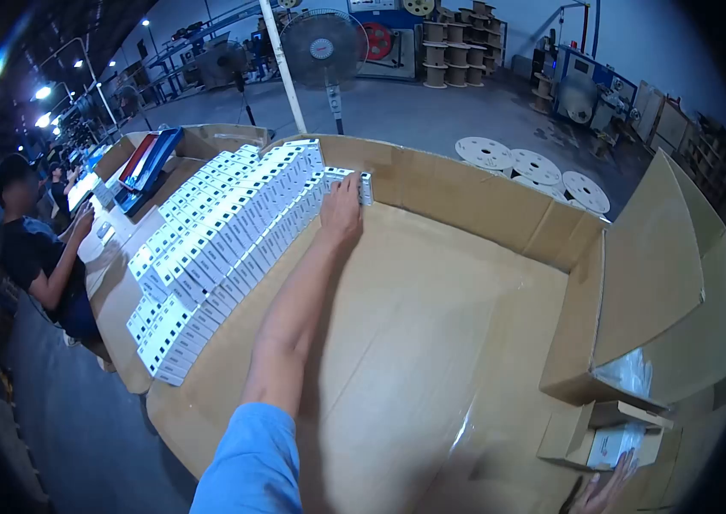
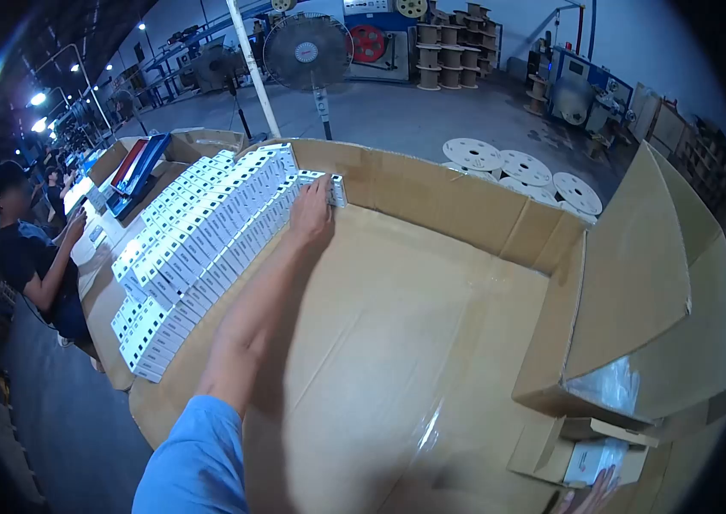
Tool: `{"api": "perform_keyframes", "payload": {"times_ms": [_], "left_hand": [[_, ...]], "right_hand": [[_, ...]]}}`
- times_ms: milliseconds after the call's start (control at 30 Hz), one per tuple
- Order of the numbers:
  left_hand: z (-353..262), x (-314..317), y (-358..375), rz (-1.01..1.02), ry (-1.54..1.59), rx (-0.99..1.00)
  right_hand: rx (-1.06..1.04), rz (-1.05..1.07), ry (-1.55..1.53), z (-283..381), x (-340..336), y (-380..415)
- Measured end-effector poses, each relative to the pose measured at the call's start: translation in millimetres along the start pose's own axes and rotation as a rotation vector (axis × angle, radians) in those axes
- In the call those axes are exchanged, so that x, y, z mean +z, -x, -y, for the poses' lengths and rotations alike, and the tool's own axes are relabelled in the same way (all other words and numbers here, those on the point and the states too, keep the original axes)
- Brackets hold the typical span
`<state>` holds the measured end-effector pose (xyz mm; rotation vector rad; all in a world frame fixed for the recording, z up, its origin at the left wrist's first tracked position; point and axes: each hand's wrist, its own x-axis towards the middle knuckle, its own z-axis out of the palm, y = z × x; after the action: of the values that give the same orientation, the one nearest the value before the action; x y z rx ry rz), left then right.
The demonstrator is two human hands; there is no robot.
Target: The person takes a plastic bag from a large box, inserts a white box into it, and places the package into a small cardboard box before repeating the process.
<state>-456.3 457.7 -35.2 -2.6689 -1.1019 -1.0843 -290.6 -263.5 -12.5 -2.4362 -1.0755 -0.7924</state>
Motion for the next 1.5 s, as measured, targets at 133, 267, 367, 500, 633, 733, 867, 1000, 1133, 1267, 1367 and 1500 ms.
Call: {"api": "perform_keyframes", "payload": {"times_ms": [133, 267, 367, 500, 633, 733, 867, 1000, 1133, 1267, 1367, 1500], "left_hand": [[13, 21, -15, -0.119, -0.18, 0.041], [24, 19, -21, -0.081, -0.247, 0.041], [16, 3, -13, -0.15, -0.157, 0.054], [-5, -38, 10, -0.278, 0.171, 0.028], [-30, -87, 49, -0.333, 0.482, -0.019], [-74, -133, 107, -0.304, 0.715, -0.142], [-144, -184, 204, -0.202, 0.886, -0.105], [-237, -233, 295, -0.031, 0.876, 0.064], [-321, -255, 337, 0.114, 0.847, 0.365], [-372, -257, 333, 0.352, 0.838, 0.496], [-404, -258, 295, 0.557, 0.848, 0.636], [-450, -247, 224, 0.535, 0.83, 0.78]], "right_hand": [[0.045, 0.084, 0.009, 5, -4, 0], [0.059, 0.122, -0.005, 10, -6, 0], [0.075, 0.139, -0.008, 1, -10, 5], [0.052, 0.142, 0.001, -3, -10, 6], [0.211, 0.308, 0.136, -30, -5, 34], [0.28, 0.168, 0.023, 8, -33, 17], [0.375, 0.157, -0.459, 72, -56, 22], [0.527, 0.457, -1.392, 118, -55, 44], [0.616, 0.524, -1.697, 140, -57, 53], [0.601, 0.357, -1.664, 117, -57, 64], [0.657, 0.201, -1.564, 90, -58, 71], [0.743, 0.337, -1.446, 32, -66, 92]]}}
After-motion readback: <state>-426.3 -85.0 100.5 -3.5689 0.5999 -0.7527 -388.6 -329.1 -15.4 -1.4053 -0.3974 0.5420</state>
